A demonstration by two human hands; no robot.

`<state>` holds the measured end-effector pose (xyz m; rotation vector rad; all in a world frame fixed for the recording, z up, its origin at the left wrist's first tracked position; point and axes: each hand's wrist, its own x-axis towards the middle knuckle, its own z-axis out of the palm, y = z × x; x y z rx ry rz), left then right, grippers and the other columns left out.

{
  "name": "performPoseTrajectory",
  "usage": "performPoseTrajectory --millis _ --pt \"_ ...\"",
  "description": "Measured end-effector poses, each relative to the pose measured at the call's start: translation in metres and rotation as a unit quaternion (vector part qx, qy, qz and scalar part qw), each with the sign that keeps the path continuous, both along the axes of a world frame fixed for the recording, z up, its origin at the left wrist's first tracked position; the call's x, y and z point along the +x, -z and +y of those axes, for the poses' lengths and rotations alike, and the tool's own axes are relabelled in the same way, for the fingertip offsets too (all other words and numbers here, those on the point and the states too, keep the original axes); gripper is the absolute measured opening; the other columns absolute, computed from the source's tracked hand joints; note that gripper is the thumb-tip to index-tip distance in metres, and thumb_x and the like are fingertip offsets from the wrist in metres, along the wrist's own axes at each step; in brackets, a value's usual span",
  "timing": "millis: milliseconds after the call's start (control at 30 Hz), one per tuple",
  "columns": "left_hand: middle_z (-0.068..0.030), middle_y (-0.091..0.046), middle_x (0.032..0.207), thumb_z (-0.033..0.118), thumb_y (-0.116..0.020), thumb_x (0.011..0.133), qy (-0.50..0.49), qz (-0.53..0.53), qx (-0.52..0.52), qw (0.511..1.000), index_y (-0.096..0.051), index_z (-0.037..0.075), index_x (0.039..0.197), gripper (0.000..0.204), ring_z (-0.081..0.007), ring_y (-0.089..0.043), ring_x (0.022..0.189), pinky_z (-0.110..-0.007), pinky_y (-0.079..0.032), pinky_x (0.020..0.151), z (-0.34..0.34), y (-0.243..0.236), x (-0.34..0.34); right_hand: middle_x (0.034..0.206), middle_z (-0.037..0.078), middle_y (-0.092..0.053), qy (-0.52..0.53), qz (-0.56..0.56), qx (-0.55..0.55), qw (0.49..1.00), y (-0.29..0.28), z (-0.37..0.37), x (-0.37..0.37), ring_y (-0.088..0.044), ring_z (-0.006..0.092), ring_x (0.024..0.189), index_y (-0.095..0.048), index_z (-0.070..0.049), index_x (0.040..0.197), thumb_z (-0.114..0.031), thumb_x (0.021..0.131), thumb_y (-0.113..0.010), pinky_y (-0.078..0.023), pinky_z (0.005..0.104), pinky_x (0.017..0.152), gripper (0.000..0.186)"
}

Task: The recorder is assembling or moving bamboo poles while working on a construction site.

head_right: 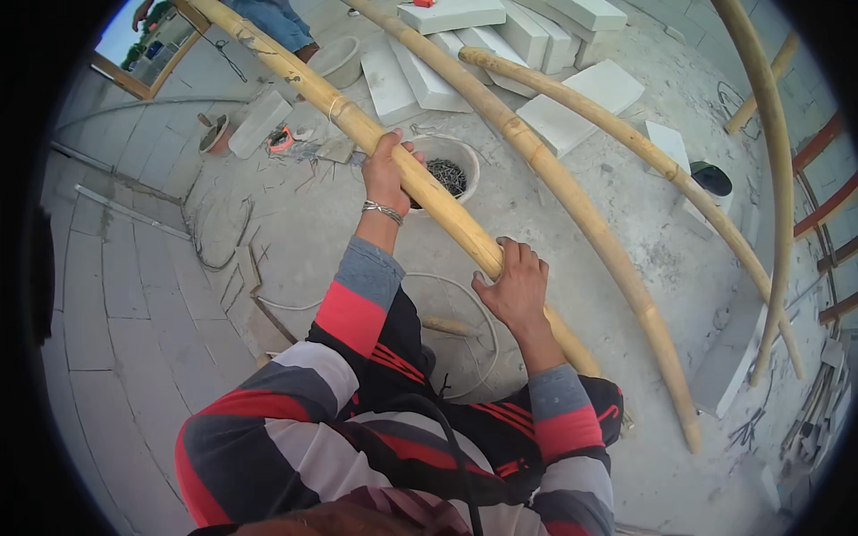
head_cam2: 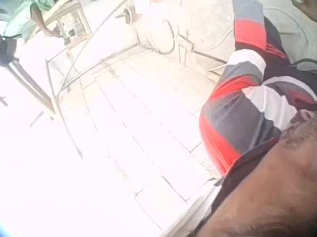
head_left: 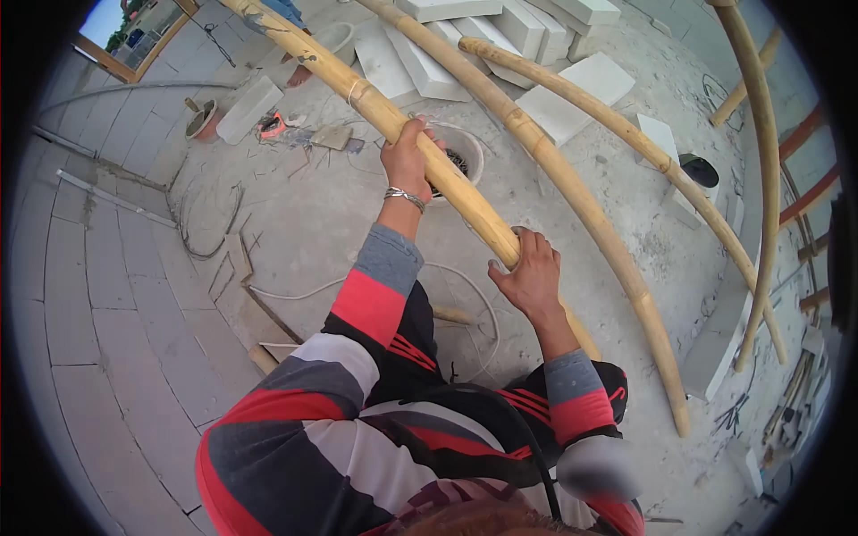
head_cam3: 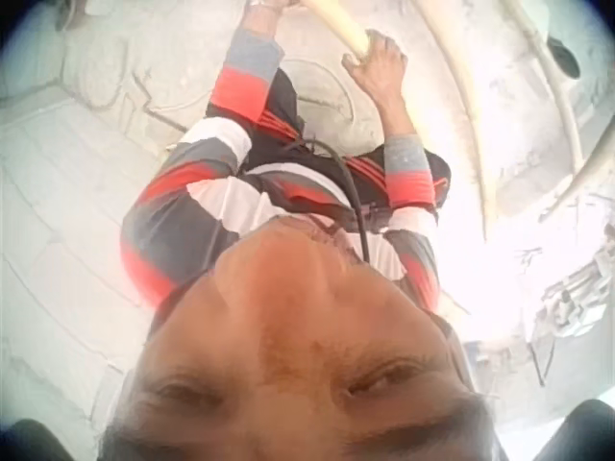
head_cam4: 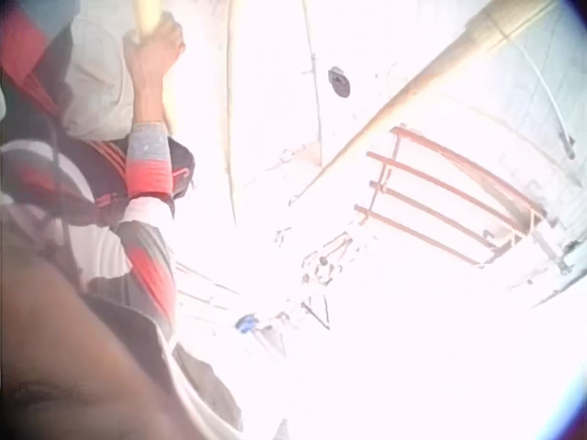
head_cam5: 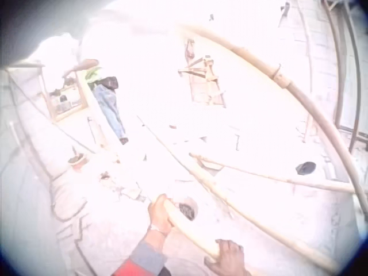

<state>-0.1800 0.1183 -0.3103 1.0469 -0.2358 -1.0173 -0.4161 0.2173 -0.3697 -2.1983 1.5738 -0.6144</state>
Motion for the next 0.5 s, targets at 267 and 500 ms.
performPoseTrajectory --millis 267,500 --pt "-0.0145 -0.058 0.112 0.05 -0.062 0.093 -0.066 -0.047 -0.037 0.996 -0.042 0.003 0.137 0.067 -0.0306 -0.061 0.099 -0.045 -0.051 0.088 0.006 0.004 0.023 0.12 0.013 -0.059 -0.007 0.007 0.008 1.0 -0.003 -0.002 -0.023 -0.057 0.0316 0.114 -0.053 -0.009 0.132 -0.034 0.072 -0.083 -0.042 0.0467 0.098 0.072" --pt "-0.0069 -0.069 0.1 0.043 -0.065 0.092 0.167 -0.217 0.255 0.927 -0.064 0.005 0.11 0.042 -0.0209 -0.069 0.086 -0.036 -0.054 0.078 0.111 0.114 0.128 0.122 0.013 -0.058 -0.026 0.005 0.011 1.0 0.011 0.012 -0.016 -0.057 0.0313 0.115 -0.055 -0.007 0.131 -0.031 0.071 -0.085 -0.043 0.047 0.099 0.071"
